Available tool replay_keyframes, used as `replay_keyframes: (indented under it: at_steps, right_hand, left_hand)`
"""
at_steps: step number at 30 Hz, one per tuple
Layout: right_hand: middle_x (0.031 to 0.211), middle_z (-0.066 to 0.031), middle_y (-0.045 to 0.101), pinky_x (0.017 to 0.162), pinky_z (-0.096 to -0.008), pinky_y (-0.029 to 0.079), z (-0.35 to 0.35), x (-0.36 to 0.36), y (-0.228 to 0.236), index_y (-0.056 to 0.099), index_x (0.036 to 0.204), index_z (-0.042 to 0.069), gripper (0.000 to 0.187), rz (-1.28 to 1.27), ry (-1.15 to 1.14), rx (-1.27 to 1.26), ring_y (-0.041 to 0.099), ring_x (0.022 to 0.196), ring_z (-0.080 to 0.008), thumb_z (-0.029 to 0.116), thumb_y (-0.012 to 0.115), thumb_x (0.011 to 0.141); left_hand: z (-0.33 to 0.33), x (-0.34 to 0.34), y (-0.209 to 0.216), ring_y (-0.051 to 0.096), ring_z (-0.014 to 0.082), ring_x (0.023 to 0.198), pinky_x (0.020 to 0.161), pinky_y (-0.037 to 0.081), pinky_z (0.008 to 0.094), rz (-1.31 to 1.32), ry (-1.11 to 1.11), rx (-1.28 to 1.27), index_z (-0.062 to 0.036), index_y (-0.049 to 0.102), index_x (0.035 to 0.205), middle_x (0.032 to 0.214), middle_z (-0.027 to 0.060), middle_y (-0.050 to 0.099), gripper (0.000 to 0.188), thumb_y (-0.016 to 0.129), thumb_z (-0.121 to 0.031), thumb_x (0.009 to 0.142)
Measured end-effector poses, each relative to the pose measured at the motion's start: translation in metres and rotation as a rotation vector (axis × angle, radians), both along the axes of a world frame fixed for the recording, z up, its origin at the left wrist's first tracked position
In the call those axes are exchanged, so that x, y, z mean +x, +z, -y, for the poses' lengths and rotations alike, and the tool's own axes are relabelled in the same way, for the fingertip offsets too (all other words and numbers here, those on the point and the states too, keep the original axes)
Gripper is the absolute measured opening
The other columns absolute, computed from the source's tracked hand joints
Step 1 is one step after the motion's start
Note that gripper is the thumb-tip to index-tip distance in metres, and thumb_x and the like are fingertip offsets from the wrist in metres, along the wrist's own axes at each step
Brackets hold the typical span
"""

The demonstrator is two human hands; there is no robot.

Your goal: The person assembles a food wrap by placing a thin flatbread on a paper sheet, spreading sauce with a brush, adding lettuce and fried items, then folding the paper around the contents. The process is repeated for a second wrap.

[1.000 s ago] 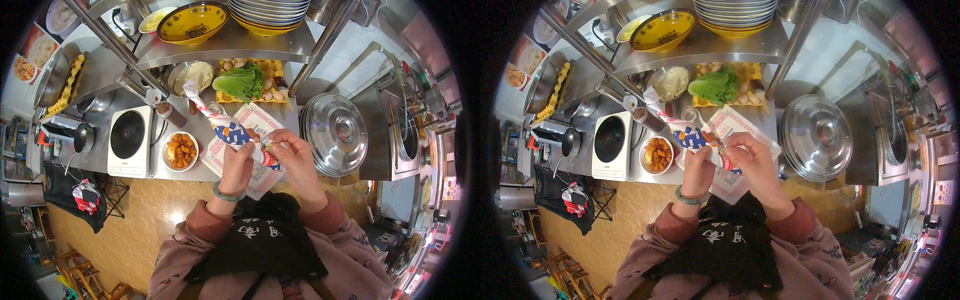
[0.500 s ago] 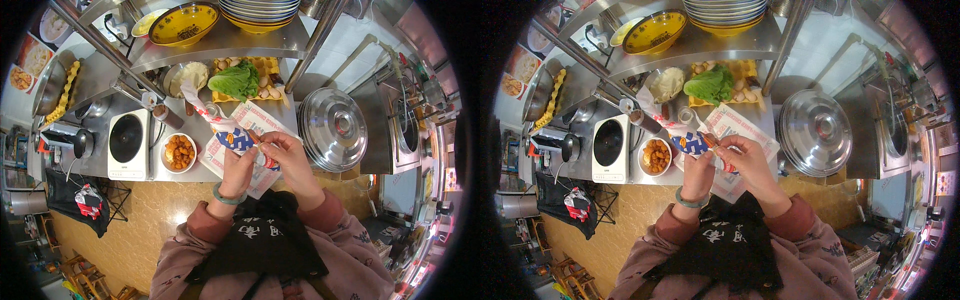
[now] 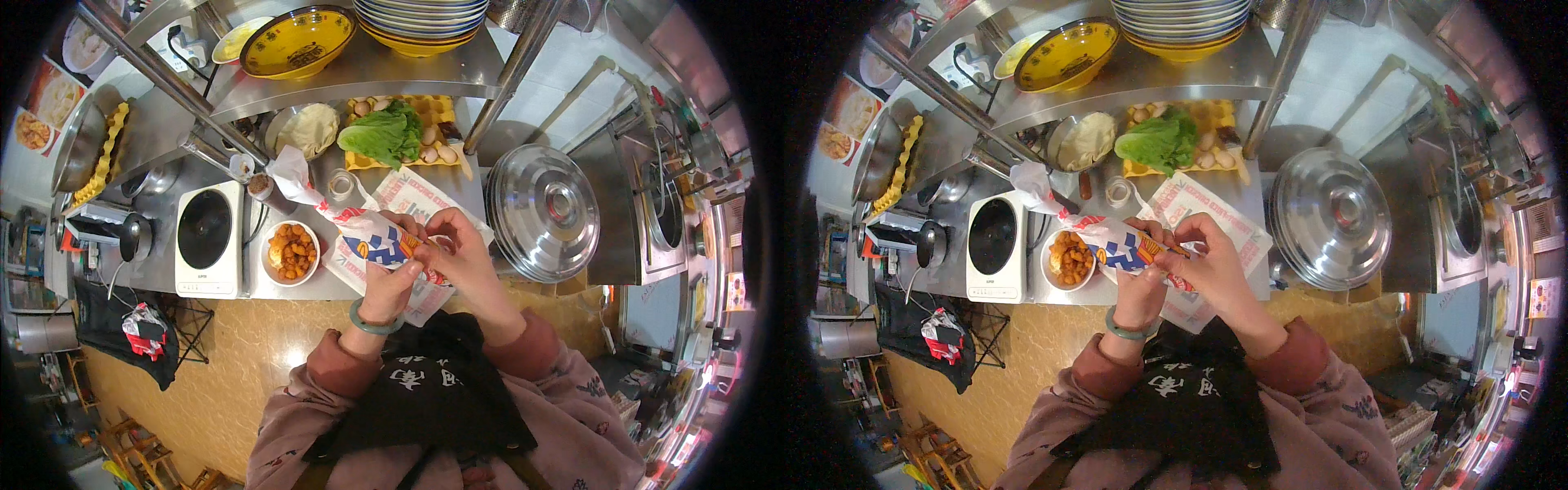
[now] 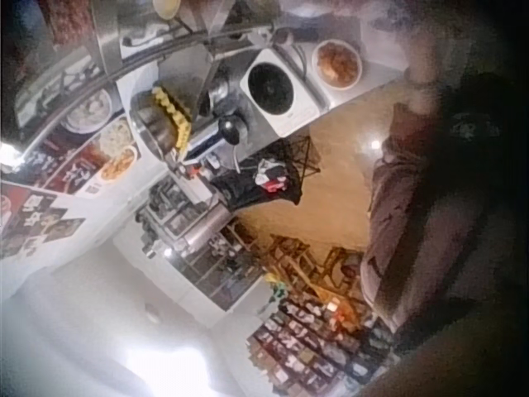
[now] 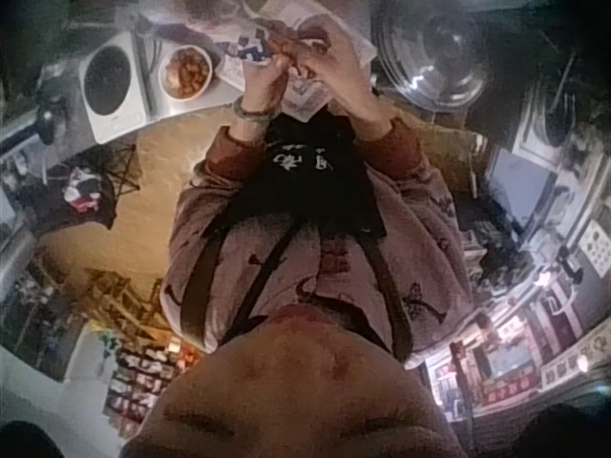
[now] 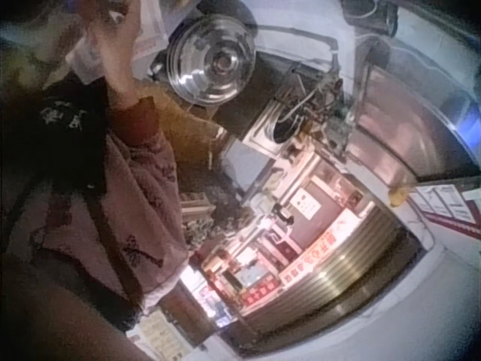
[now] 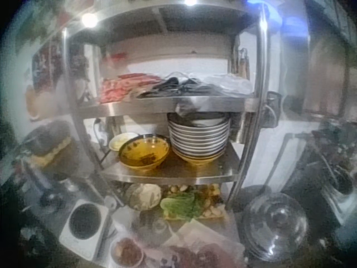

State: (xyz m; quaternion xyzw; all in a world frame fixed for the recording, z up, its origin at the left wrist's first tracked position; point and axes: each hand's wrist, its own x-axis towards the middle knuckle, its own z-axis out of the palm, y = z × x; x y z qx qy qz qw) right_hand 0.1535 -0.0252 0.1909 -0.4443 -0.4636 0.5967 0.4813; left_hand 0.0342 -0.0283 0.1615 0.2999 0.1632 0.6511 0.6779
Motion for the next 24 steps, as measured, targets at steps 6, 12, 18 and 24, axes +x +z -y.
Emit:
replay_keyframes:
  at_steps: [6,12,18,24]
  right_hand:
    - [0.104,-0.0068,0.051,0.081,-0.0279,0.044,0.001,0.005,-0.014,0.045,0.107,0.006,0.045,0.085,0.046,-0.048,0.051,0.095,-0.0134,0.009,0.074,0.072]
    - [0.109,-0.0076,0.047,0.077,-0.0242,0.046,0.008,0.004,-0.042,0.041,0.117,0.006,0.056,0.209,0.037,-0.017,0.051,0.095,-0.0119,0.005,0.073,0.071]
    - [0.101,-0.0085,0.049,0.073,-0.023,0.046,0.017,0.002,-0.071,0.041,0.115,0.003,0.055,0.297,0.112,-0.068,0.051,0.092,-0.0109,0.01,0.074,0.072]
    - [0.117,-0.0175,0.05,0.092,-0.0331,0.04,0.033,0.002,-0.095,0.035,0.127,0.0,0.074,0.611,0.172,0.147,0.051,0.107,-0.0233,0.018,0.075,0.068]
  left_hand:
    - [-0.006,-0.007,-0.009,0.047,0.0201,0.101,0.088,0.042,0.0353,0.162,-0.113,-0.113,-0.0097,0.034,0.121,0.105,0.0064,0.045,0.061,0.069,-0.016,0.071]
    - [-0.012,-0.012,-0.038,0.047,0.0281,0.112,0.093,0.043,0.042,0.195,-0.131,-0.413,-0.002,0.03,0.13,0.122,0.0147,0.046,0.058,0.059,-0.01,0.081]
    - [0.002,-0.013,-0.064,0.044,0.0277,0.119,0.098,0.039,0.042,0.045,-0.06,-0.418,-0.0015,0.032,0.129,0.125,0.0142,0.046,0.058,0.059,-0.006,0.079]
    - [0.021,-0.008,-0.075,0.056,0.0186,0.093,0.079,0.049,0.0321,-0.022,0.008,-0.567,-0.0078,0.032,0.126,0.107,0.0073,0.052,0.041,0.051,-0.01,0.09]
